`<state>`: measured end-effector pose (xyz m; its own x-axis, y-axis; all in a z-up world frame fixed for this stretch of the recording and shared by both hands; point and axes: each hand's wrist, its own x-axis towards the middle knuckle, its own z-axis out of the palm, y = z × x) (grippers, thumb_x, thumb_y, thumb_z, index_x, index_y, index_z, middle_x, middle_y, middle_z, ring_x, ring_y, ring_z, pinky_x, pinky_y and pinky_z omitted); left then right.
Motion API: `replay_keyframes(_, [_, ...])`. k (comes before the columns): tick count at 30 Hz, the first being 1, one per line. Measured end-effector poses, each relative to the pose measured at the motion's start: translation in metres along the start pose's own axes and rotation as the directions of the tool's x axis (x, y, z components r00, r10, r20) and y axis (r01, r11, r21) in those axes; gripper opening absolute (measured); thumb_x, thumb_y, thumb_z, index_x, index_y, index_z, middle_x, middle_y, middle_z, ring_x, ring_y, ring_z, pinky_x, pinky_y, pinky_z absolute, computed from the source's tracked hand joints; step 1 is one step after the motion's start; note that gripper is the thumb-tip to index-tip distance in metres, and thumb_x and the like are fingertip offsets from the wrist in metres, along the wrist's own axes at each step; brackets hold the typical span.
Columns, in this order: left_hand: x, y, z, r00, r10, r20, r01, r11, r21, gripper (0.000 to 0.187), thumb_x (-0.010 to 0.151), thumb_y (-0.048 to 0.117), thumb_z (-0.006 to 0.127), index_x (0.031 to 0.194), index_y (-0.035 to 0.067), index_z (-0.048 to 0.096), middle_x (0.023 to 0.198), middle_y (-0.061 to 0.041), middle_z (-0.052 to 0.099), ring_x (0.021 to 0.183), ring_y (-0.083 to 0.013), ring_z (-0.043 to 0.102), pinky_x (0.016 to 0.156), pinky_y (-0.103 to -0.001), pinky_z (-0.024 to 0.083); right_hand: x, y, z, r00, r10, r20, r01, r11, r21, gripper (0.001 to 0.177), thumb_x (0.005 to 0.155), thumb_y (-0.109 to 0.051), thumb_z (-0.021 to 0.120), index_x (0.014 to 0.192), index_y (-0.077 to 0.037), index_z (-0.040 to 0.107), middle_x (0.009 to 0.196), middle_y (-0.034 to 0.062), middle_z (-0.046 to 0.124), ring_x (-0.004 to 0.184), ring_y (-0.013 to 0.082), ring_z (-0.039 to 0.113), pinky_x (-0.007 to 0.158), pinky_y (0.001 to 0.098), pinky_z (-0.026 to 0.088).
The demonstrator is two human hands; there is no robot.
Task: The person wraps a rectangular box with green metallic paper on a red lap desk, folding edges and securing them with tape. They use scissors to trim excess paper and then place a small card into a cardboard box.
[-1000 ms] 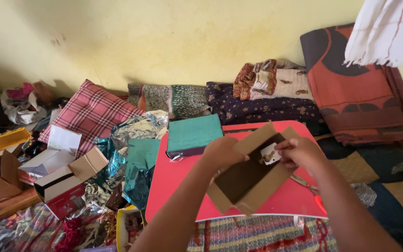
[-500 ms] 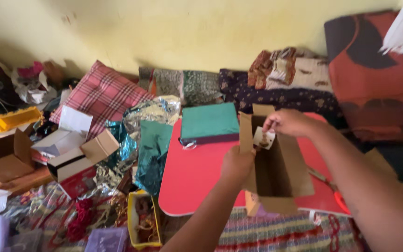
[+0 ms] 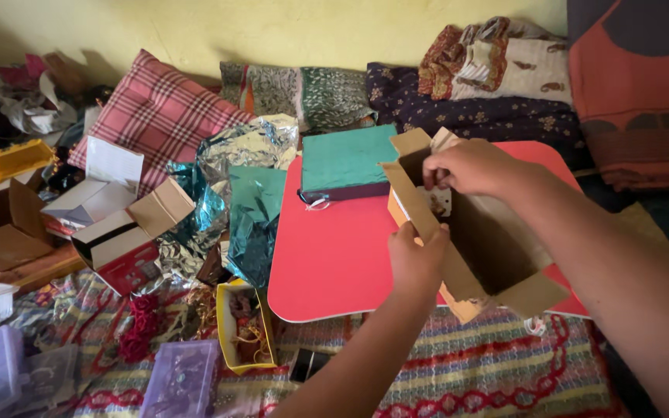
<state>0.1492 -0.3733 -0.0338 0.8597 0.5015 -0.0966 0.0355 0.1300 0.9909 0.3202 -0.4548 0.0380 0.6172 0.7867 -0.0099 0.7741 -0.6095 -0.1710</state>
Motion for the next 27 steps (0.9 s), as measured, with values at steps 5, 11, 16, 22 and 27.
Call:
replay_keyframes(5, [-0.012,0.003,0.007,0.981,-0.173,0.091,0.189,0.956,-0.223,0.033,0.082,0.019,0.072,0.103,-0.006,0.064,0.092,-0.015,0.066,0.078,-0.024,0.069,0.067,-0.041,0.058,0.004,-0.012,0.001,0.993,-0.095,-0.068,0.092,0.994,-0.053,0.039,0.075,0.004,0.067,0.109,-0.016,0.071,0.086,0.0069,0.075,0.082,0.0287,0.072,0.069,0.0423,0.055])
replay_keyframes(11, [-0.015,0.015,0.005,0.985,-0.172,-0.001,0.171,0.984,-0.04,0.062,0.079,0.022,0.08,0.127,-0.001,0.047,0.135,-0.022,0.042,0.124,-0.033,0.052,0.102,-0.046,0.047,-0.011,-0.041,-0.001,0.997,-0.08,-0.009,0.076,0.969,-0.237,0.035,0.078,0.001,0.069,0.104,-0.02,0.077,0.098,0.0123,0.072,0.098,0.0297,0.068,0.082,0.0426,0.054])
replay_keyframes(16, [0.037,0.036,-0.049,0.696,0.718,0.019,-0.626,0.593,0.507,0.078,0.084,0.028,0.081,0.151,0.006,0.046,0.159,-0.023,0.041,0.151,-0.0441,0.036,0.125,-0.054,0.032,-0.019,-0.045,0.009,1.0,-0.007,0.024,0.01,0.993,-0.119,0.02,0.092,-0.011,0.059,0.105,-0.01,0.074,0.105,0.0099,0.073,0.102,0.0259,0.069,0.093,0.0408,0.051])
replay_keyframes(22, [0.109,0.075,-0.076,0.504,0.488,0.712,-0.863,0.308,0.4,0.08,0.064,0.038,0.095,0.137,0.029,0.065,0.164,-0.013,0.039,0.152,-0.0425,0.03,0.122,-0.058,0.023,-0.024,-0.045,0.023,0.95,-0.293,-0.108,0.274,0.947,-0.166,0.017,0.089,-0.013,0.057,0.095,-0.006,0.072,0.102,0.0111,0.073,0.103,0.0277,0.067,0.093,0.0421,0.05])
replay_keyframes(27, [0.113,0.076,-0.079,0.51,0.341,0.789,-0.848,0.35,0.397,0.106,0.048,0.048,0.096,0.145,0.029,0.057,0.166,-0.013,0.032,0.147,-0.0437,0.037,0.118,-0.055,0.034,-0.033,-0.057,0.019,0.867,-0.49,-0.096,0.46,0.858,-0.229,0.015,0.081,-0.015,0.06,0.087,-0.006,0.07,0.095,0.0069,0.073,0.1,0.0248,0.067,0.095,0.0429,0.049])
